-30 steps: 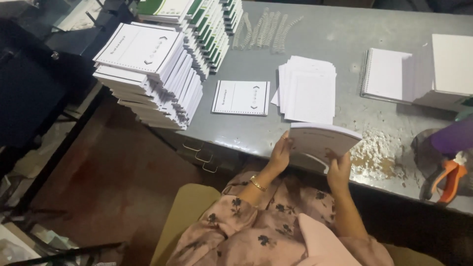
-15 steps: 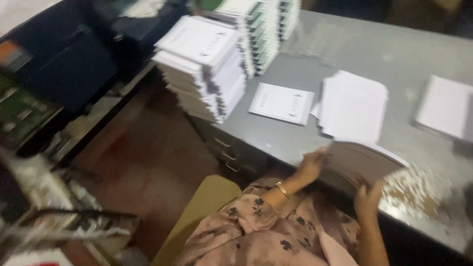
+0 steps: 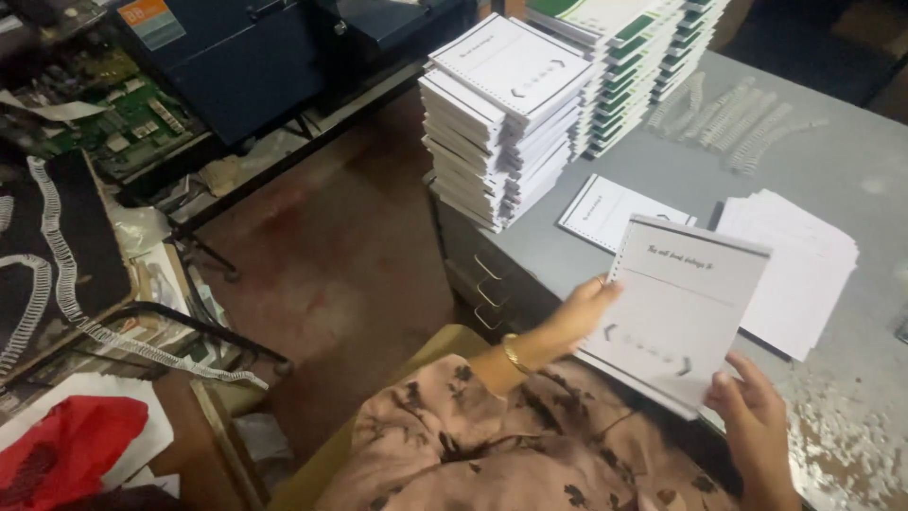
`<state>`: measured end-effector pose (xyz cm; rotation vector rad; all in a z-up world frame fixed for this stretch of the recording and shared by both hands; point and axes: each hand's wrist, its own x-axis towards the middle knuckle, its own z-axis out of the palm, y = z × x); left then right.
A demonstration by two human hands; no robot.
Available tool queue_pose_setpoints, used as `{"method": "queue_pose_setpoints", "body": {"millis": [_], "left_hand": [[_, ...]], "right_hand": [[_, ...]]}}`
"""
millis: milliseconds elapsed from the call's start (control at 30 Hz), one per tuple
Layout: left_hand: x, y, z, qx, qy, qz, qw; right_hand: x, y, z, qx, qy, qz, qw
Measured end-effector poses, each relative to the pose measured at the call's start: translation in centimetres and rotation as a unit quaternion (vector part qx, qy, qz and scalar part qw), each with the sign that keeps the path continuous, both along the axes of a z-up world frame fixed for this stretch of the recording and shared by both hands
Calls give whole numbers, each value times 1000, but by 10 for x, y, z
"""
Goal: Checking and aligning stacks of printed notebook pages on a production table
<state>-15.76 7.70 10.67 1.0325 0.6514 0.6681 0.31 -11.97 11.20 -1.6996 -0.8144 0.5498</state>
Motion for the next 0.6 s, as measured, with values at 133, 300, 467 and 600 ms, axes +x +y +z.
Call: {"method": "queue_pose_setpoints", "body": {"millis": [133,300,467,600], "left_hand": [[-54,29,36,78,75,-57,992],[-110,69,58,21,99,-28,994],[-193,115,81,7,-214,-33,976],[-227,147,68,-63,-251,133,957]], "right_hand": [[-37,45,69,-36,132,51,989],[-71,111,131,-137,71,72,985],[-39,186,134,-33,65,121,990],[-38,272,156,41,111,199,973]]}}
